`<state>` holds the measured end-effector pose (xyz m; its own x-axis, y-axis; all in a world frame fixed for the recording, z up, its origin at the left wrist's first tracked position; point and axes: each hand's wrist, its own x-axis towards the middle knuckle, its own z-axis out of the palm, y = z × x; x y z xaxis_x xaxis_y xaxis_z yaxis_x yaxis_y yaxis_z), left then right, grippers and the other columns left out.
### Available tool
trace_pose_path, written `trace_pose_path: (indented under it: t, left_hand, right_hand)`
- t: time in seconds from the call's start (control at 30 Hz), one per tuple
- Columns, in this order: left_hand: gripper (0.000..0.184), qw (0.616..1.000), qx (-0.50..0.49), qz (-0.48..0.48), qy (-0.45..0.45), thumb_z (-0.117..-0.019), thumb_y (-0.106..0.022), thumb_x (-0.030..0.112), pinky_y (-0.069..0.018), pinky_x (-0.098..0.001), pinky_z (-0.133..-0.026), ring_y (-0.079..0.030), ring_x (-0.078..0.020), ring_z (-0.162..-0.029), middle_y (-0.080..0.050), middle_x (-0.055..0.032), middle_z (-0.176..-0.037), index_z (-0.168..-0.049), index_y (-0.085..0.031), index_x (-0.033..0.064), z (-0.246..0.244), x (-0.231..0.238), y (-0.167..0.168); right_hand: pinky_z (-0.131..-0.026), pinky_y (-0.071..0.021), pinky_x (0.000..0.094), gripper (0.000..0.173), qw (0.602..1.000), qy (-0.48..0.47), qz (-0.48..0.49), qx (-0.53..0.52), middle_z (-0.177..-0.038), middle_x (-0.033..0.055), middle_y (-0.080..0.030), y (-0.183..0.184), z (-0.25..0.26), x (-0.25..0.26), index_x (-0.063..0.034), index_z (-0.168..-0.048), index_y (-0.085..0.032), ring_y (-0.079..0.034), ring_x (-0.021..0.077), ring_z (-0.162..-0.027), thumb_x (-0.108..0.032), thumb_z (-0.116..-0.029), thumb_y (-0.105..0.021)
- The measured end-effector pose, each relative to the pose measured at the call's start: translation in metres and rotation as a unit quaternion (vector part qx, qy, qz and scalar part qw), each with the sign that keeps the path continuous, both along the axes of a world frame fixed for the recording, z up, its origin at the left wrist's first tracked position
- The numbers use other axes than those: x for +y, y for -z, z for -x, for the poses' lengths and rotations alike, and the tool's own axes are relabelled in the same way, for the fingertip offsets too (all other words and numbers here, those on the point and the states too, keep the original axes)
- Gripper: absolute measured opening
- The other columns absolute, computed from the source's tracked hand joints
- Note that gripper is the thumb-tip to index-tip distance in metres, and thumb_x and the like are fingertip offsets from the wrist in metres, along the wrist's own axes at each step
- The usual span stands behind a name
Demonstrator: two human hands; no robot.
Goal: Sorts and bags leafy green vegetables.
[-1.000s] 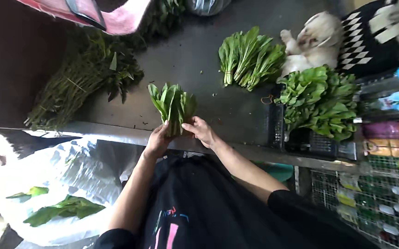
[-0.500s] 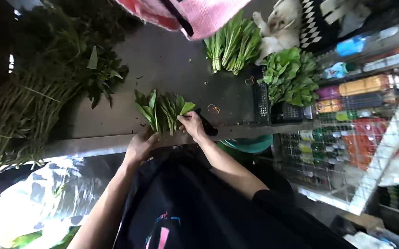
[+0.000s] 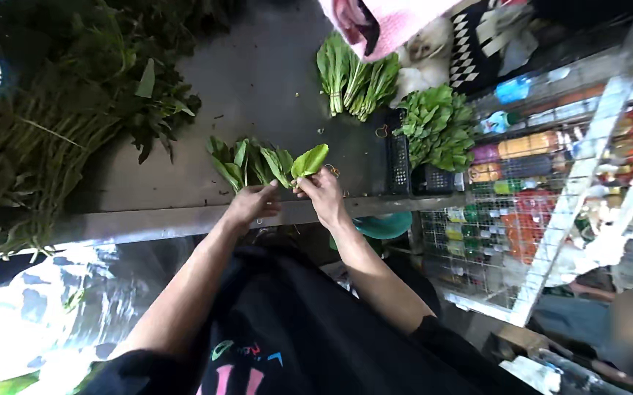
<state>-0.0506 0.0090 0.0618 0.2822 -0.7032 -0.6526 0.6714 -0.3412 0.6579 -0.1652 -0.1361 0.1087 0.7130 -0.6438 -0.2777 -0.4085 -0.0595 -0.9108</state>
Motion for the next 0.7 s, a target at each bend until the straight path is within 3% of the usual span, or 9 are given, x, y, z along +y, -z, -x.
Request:
trace_pose_path:
  t: [0.1,0.17,0.27,0.37,0.47,0.6,0.7]
  left_hand:
    - [0.055,0.991,0.113,0.015,-0.069,-0.1091,-0.044,0.045,-0.0606,-0.0402,-0.086,-0.072,-0.0236,-0.094,-0.07,-0.0151,-0.109,-0.132,-0.054,-0.0034,0.014,-0.03,0.014]
    - [0.044,0.983,0.134,0.026,-0.123,-0.1088,-0.049,0.036,-0.0606,-0.0385,-0.081,-0.071,-0.0213,-0.089,-0.07,-0.0129,-0.105,-0.133,-0.054,-0.0005,0.02,-0.042,0.018]
    - [0.026,0.979,0.124,0.04,-0.157,-0.1041,-0.058,0.019,-0.0611,-0.0372,-0.076,-0.07,-0.0193,-0.081,-0.069,-0.0106,-0.098,-0.124,-0.056,0.002,0.028,-0.052,0.022]
    - [0.02,0.974,0.113,0.096,-0.172,-0.1069,-0.049,0.015,-0.0608,-0.0407,-0.083,-0.071,-0.0223,-0.089,-0.07,-0.0112,-0.103,-0.122,-0.057,0.0045,0.034,-0.057,0.008]
    - [0.018,0.968,0.086,0.162,-0.173,-0.1087,-0.039,0.01,-0.0595,-0.0413,-0.087,-0.071,-0.0234,-0.093,-0.07,-0.0133,-0.107,-0.115,-0.055,0.0044,0.047,-0.07,-0.013]
    - [0.019,0.965,0.067,0.18,-0.177,-0.108,-0.04,0.009,-0.0576,-0.0435,-0.093,-0.069,-0.0229,-0.099,-0.069,-0.0131,-0.11,-0.114,-0.057,0.0022,0.066,-0.083,-0.025]
    - [0.021,0.963,0.04,0.183,-0.196,-0.1079,-0.042,0.013,-0.0568,-0.0444,-0.095,-0.068,-0.022,-0.103,-0.07,-0.0103,-0.112,-0.115,-0.06,0.0049,0.08,-0.089,-0.023]
  right_hand:
    - [-0.079,-0.064,0.0372,0.03,0.998,-0.049,0.044,0.01,-0.099,0.0113,-0.074,-0.007,0.011,0.002,-0.0003,-0.125,-0.057,-0.074,0.0202,-0.084,-0.007,-0.0971,-0.067]
    - [-0.079,-0.0644,0.0366,0.032,0.997,-0.057,0.056,0.004,-0.099,0.01,-0.075,-0.005,0.02,0.002,-0.0005,-0.125,-0.058,-0.074,0.0192,-0.084,-0.007,-0.0953,-0.069]
    - [-0.079,-0.065,0.038,0.033,0.997,-0.032,0.049,-0.042,-0.103,0.0108,-0.074,0.001,0.04,-0.001,-0.001,-0.126,-0.058,-0.074,0.0208,-0.084,-0.006,-0.0955,-0.068]
    - [-0.075,-0.0622,0.0366,0.026,0.994,0.024,-0.016,-0.107,-0.101,0.0123,-0.073,0.006,0.056,-0.015,-0.0007,-0.123,-0.063,-0.071,0.0206,-0.08,-0.006,-0.0968,-0.064]
    - [-0.073,-0.0597,0.0331,0.03,0.985,0.063,-0.125,-0.104,-0.094,0.0106,-0.068,-0.002,0.063,-0.042,-0.0016,-0.125,-0.057,-0.067,0.0172,-0.076,-0.007,-0.0962,-0.065]
    - [-0.08,-0.0591,0.0351,0.038,0.982,-0.006,-0.164,-0.09,-0.114,0.0117,-0.071,-0.011,0.06,-0.079,-0.0028,-0.131,-0.057,-0.069,0.019,-0.093,-0.014,-0.0968,-0.066]
    - [-0.083,-0.0603,0.0385,0.037,0.983,-0.072,-0.152,-0.077,-0.111,0.0107,-0.072,-0.013,0.057,-0.1,-0.0029,-0.126,-0.062,-0.07,0.0191,-0.096,-0.021,-0.0954,-0.07]
